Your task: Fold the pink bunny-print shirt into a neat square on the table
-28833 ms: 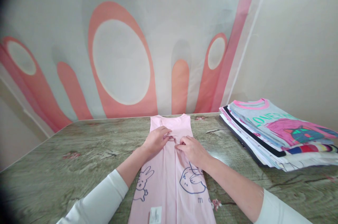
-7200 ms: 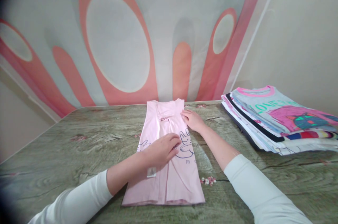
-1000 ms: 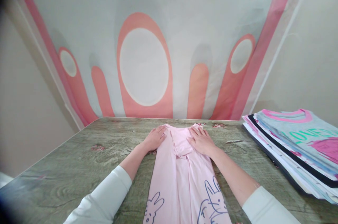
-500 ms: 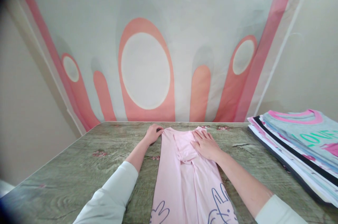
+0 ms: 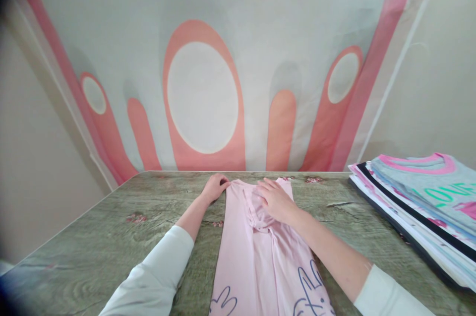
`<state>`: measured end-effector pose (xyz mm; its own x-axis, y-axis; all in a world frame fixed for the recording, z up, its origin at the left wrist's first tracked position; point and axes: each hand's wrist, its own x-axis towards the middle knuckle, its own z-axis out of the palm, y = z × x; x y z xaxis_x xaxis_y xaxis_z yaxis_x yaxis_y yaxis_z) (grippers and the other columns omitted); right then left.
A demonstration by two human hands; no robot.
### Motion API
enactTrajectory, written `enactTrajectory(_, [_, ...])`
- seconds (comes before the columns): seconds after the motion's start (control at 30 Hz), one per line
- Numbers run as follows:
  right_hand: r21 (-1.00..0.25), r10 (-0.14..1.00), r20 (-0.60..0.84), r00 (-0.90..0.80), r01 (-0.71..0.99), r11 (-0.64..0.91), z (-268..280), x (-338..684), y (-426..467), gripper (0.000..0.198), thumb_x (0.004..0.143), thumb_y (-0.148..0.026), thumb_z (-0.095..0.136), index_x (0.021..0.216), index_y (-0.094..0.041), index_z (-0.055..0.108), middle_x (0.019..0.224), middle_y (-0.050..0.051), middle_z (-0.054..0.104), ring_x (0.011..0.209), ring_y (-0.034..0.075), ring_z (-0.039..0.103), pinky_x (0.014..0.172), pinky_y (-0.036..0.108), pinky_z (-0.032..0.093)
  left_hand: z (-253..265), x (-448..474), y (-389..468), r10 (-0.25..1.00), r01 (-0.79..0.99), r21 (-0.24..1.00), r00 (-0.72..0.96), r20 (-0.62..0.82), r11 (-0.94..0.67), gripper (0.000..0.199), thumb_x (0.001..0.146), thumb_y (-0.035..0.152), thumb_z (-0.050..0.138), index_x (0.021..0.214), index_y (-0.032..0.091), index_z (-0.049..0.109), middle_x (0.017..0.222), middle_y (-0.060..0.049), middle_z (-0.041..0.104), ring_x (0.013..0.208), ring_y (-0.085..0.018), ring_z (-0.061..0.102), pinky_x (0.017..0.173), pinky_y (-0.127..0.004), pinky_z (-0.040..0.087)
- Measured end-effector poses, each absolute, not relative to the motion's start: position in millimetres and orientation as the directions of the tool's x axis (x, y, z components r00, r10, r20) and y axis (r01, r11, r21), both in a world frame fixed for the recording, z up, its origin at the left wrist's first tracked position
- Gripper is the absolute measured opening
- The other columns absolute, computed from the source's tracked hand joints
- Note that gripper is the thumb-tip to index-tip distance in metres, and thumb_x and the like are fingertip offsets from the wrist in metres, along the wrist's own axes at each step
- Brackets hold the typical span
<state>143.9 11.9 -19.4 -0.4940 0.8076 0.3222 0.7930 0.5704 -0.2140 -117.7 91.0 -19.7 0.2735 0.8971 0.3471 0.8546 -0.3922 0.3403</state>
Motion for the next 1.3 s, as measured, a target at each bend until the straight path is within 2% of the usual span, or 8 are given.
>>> enactTrajectory(0.17, [-0.243, 0.676, 0.258, -0.69, 0.631, 0.737, -11, 95, 22, 0.048, 0.09, -0.031, 0.035, 0.134, -0.015, 0.041, 0.141, 0.007, 0.038, 0.133, 0.021, 0.026, 0.109, 0.038, 0.021, -21, -119, 89, 0.902, 0.868, 0.337, 0.237, 0.362, -0.364, 0.013, 0.079, 0.028, 0.061, 0.084, 0.018, 0.066, 0.086, -0.004, 0.065, 0.085, -0.018, 0.056, 0.083, -0.03, 0.041])
enactTrajectory(0.43, [-0.266, 0.713, 0.159, -0.683, 0.665, 0.698, -24, 85, 29, 0.06, 0.09, -0.053, 0.027, 0.141, -0.021, 0.026, 0.148, 0.004, 0.021, 0.136, 0.021, 0.017, 0.111, 0.039, 0.012, -27, -120, 89, 0.92, 0.898, 0.343, 0.143, 0.364, -0.276, 0.016, 0.079, 0.032, 0.061, 0.077, 0.016, 0.064, 0.091, -0.007, 0.062, 0.092, -0.021, 0.054, 0.085, -0.033, 0.039])
enactTrajectory(0.6, [-0.268, 0.733, 0.125, -0.669, 0.689, 0.674, -22, 86, 28, 0.065, 0.089, -0.058, 0.024, 0.142, -0.022, 0.025, 0.148, 0.004, 0.019, 0.136, 0.024, 0.014, 0.11, 0.044, 0.01, -24, -117, 89, 0.922, 0.879, 0.372, 0.165, 0.351, -0.299, 0.014, 0.083, 0.029, 0.055, 0.081, 0.016, 0.061, 0.081, -0.004, 0.063, 0.079, -0.017, 0.058, 0.074, -0.028, 0.043])
enactTrajectory(0.8, [-0.32, 0.726, 0.224, -0.651, 0.654, 0.685, -23, 85, 25, 0.062, 0.089, -0.055, 0.031, 0.141, -0.022, 0.027, 0.148, 0.005, 0.022, 0.135, 0.024, 0.02, 0.109, 0.044, 0.016, -16, -116, 87, 0.92, 0.863, 0.39, 0.184, 0.347, -0.32, 0.009, 0.083, 0.024, 0.053, 0.084, 0.017, 0.059, 0.079, -0.002, 0.065, 0.074, -0.015, 0.06, 0.069, -0.024, 0.043])
enactTrajectory(0.9, [-0.404, 0.731, 0.391, -0.559, 0.609, 0.682, -20, 91, 29, 0.054, 0.09, -0.046, 0.034, 0.138, -0.02, 0.033, 0.144, 0.008, 0.031, 0.132, 0.021, 0.028, 0.108, 0.041, 0.022, -9, -111, 81, 0.912, 0.865, 0.375, 0.195, 0.36, -0.333, 0.01, 0.082, 0.022, 0.053, 0.089, 0.017, 0.059, 0.087, -0.005, 0.065, 0.084, -0.019, 0.06, 0.077, -0.028, 0.043])
enactTrajectory(1.03, [-0.54, 0.791, 0.542, -0.284, 0.604, 0.586, -12, 127, 47, 0.039, 0.091, -0.035, 0.033, 0.122, -0.019, 0.051, 0.131, 0.009, 0.049, 0.121, 0.018, 0.043, 0.102, 0.036, 0.033, 2, -84, 65, 0.872, 0.835, 0.341, 0.291, 0.393, -0.432, 0.02, 0.084, 0.023, 0.051, 0.101, 0.018, 0.058, 0.106, -0.007, 0.061, 0.103, -0.021, 0.054, 0.09, -0.031, 0.038])
enactTrajectory(1.17, [-0.547, 0.854, 0.509, -0.109, 0.725, 0.419, -18, 186, 66, 0.032, 0.085, -0.023, 0.042, 0.111, -0.016, 0.058, 0.113, 0.009, 0.061, 0.108, 0.019, 0.054, 0.096, 0.035, 0.039, 3, -45, 42, 0.769, 0.716, 0.288, 0.556, 0.316, -0.636, 0.03, 0.091, 0.031, 0.039, 0.11, 0.017, 0.056, 0.114, -0.008, 0.06, 0.107, -0.02, 0.053, 0.093, -0.03, 0.038])
enactTrajectory(1.3, [-0.538, 0.911, 0.411, 0.028, 0.814, 0.218, -38, 227, 72, 0.026, 0.082, -0.025, 0.048, 0.102, -0.017, 0.063, 0.103, 0.009, 0.064, 0.092, 0.019, 0.061, 0.084, 0.034, 0.046, -7, -27, 24, 0.676, 0.638, 0.223, 0.704, 0.218, -0.737, 0.044, 0.093, 0.039, 0.03, 0.126, 0.014, 0.046, 0.133, -0.01, 0.047, 0.125, -0.021, 0.038, 0.103, -0.033, 0.026])
